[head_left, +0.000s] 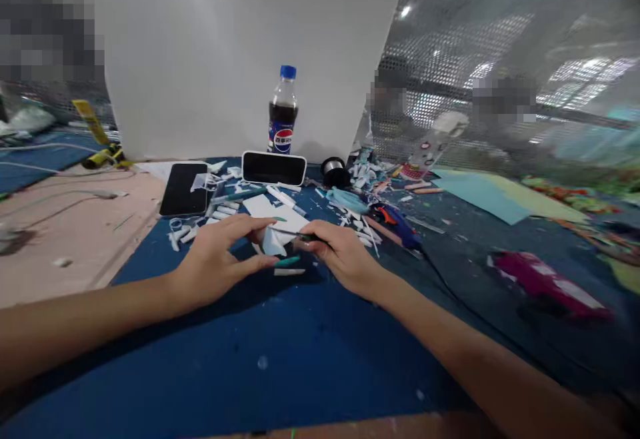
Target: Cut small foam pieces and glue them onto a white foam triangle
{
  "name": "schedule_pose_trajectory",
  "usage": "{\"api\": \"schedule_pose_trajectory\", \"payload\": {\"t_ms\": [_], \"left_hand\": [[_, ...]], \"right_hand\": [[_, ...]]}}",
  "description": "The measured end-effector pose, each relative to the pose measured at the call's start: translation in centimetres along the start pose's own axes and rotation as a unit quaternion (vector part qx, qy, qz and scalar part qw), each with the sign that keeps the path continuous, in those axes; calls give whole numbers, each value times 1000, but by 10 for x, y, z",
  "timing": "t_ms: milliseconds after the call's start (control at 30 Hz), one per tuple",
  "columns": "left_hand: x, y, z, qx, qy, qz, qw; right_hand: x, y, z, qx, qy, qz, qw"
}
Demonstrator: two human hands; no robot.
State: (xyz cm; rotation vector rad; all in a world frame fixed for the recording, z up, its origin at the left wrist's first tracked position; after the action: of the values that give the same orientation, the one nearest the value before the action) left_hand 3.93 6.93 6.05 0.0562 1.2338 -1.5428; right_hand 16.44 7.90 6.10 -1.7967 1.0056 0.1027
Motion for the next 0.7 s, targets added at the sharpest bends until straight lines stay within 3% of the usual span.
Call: {"api": "schedule_pose_trajectory", "payload": {"t_ms": [300,700], "left_hand": [[-1,-5,12,12,57,30,998],[1,-14,16,17,83,58,995]], "right_hand": [[5,7,-1,-4,-12,-34,999],[4,12,-3,25,-36,-58,997]]}}
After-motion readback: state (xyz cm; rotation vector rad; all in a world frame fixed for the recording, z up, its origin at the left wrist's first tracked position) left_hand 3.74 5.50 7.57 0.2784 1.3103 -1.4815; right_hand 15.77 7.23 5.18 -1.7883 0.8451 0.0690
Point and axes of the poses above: each hand's wrist, its own x-axis away from the middle knuckle, its own y-axis out of the palm, z = x × y, the point moved 10 cm from there along -x, towards the middle knuckle, and after that the axes turned 3 degrees about x, right-handed, at the moved point
